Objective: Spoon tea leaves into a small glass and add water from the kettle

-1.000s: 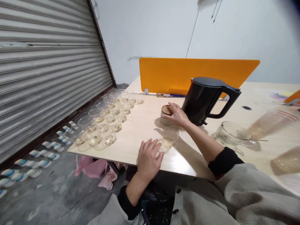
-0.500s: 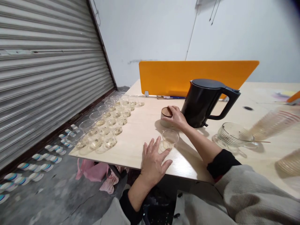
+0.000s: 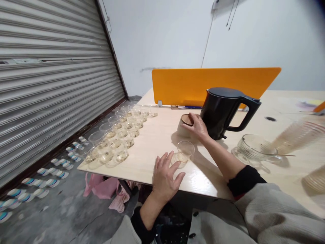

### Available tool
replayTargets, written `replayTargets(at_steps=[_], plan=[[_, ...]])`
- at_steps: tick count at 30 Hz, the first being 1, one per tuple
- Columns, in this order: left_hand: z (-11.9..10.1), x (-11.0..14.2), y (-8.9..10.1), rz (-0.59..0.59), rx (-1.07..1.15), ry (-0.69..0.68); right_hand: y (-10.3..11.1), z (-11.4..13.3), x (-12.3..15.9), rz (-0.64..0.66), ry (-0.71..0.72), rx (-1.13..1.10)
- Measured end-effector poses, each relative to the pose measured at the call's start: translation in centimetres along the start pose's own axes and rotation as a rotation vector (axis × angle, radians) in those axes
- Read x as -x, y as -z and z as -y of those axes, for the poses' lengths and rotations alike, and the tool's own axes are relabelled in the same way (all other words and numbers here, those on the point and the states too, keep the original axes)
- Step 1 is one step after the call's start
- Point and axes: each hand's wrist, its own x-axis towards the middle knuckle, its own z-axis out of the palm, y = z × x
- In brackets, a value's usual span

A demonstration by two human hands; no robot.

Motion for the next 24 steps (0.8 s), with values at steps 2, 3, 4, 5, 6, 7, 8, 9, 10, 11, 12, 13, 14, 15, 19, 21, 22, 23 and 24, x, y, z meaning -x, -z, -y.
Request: replayTargets(at_steps=[2,3,4,5,6,7,8,9,10,11,12,13,14,15,19,21,22,23,24], plan=[[0.3,0.1,0.0,-0.075,0.049,-0.006,2.0,0.8,0.2,-0.058,0.025,0.004],[0.4,0.2,0.1,-0.112,0.088,-0.012,3.2,1.4,0.6,-0.089,0.043,0.007],[0.5,0.3,0.3,-0.147,0.136,-0.018,4.6,2.2,1.1,-0.118,0.064,0.011],[0.5,0.4,0.5,-0.180,0.191,-0.021,6.1,3.1,1.9,-0.143,0.085,0.016],[0.6,0.6,0.8,-0.210,0.245,-0.022,7.7,4.0,2.9,-0.163,0.098,0.024],[0.6,0.7,1.2,-0.235,0.291,-0.022,9.2,5.0,4.0,-0.161,0.111,0.037],[0.5,0.9,1.6,-0.256,0.323,-0.023,10.7,5.9,5.4,-0.159,0.126,0.047],[0.3,1.1,2.1,-0.268,0.344,-0.027,12.0,6.7,6.8,-0.143,0.139,0.062],[0.0,1.4,2.5,-0.275,0.358,-0.037,13.1,7.4,8.3,-0.122,0.149,0.081],[-0.3,1.6,2.8,-0.271,0.369,-0.047,13.9,7.9,9.9,-0.091,0.153,0.095],[-0.7,1.9,3.0,-0.257,0.380,-0.056,14.3,8.2,11.4,-0.051,0.157,0.103],[-1.2,2.2,3.2,-0.234,0.392,-0.059,14.4,8.4,12.8,-0.010,0.159,0.107],[-1.7,2.4,3.2,-0.205,0.403,-0.059,14.2,8.4,14.1,0.031,0.157,0.104],[-2.2,2.6,3.1,-0.170,0.412,-0.055,13.7,8.3,15.3,0.072,0.155,0.099],[-3.8,3.0,1.9,-0.084,0.431,-0.037,10.5,7.7,18.6,0.178,0.135,0.089],[-4.2,3.0,1.2,-0.087,0.433,-0.003,9.1,7.6,19.5,0.178,0.131,0.102],[-4.3,3.0,0.9,-0.094,0.428,0.019,8.5,7.7,19.7,0.171,0.133,0.109],[-4.3,2.9,0.6,-0.100,0.421,0.039,8.1,7.7,19.9,0.166,0.136,0.115],[-4.4,2.8,0.4,-0.109,0.411,0.056,7.8,7.8,20.1,0.162,0.142,0.118]])
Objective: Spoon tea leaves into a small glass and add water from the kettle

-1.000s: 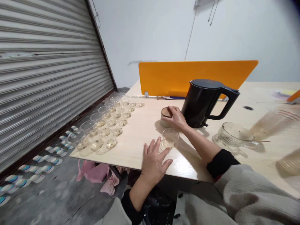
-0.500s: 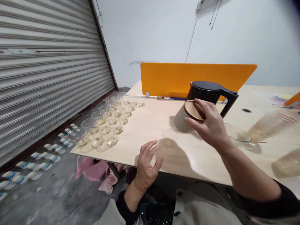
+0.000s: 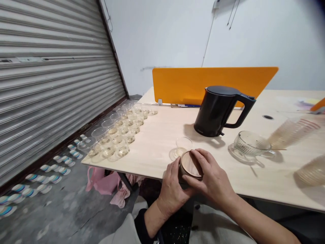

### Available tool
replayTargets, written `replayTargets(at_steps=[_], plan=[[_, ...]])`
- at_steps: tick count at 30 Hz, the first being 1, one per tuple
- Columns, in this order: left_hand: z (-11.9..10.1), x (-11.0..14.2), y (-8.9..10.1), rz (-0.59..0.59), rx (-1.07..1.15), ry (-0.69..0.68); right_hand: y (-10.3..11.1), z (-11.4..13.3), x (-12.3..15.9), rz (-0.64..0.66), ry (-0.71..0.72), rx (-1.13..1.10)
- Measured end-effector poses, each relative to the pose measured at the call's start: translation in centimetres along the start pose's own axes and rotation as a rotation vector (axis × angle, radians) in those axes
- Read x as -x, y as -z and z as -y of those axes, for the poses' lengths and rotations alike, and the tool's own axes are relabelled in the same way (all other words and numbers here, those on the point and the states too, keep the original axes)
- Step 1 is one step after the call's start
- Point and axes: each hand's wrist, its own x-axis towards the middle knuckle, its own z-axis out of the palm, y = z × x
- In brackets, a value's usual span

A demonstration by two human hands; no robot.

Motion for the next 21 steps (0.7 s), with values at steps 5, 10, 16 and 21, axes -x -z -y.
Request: replayTargets(at_steps=[5,10,16,21], plan=[[0.1,-0.5,-1.1,-0.033,-0.063,0.055,-0.4,0.5,0.2,-0.014,0.031,0.031],[0.2,-0.6,-2.5,-0.091,-0.112,0.076,0.3,1.0,-0.4,-0.046,0.060,0.086],[0.2,-0.8,-2.7,-0.047,-0.126,0.085,0.5,1.6,-1.2,-0.053,0.096,0.240],[0.3,-1.1,-2.7,-0.038,-0.173,0.050,-0.1,1.5,-1.1,-0.042,0.086,0.279]])
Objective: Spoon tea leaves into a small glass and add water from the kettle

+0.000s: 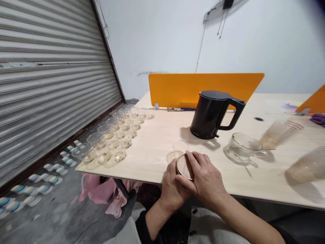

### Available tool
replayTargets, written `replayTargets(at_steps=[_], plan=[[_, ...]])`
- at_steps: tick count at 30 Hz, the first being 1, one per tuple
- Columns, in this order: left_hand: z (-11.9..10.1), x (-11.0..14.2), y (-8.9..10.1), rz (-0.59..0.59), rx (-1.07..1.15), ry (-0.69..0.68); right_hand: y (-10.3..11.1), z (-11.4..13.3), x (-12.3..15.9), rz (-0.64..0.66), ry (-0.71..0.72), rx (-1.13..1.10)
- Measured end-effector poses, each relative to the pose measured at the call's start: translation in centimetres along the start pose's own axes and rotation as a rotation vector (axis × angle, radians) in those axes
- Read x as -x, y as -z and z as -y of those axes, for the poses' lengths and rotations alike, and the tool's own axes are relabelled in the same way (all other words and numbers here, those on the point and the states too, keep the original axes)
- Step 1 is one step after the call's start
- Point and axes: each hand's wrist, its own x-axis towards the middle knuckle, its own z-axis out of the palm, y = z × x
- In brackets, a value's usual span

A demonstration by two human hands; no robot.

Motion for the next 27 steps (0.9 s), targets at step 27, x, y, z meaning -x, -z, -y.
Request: replayTargets(at_steps=[27], plan=[[0.2,0.4,1.4,0.025,0.221,0.084,-1.6,-13.0,4.2,0.020,-0.344,0.039]])
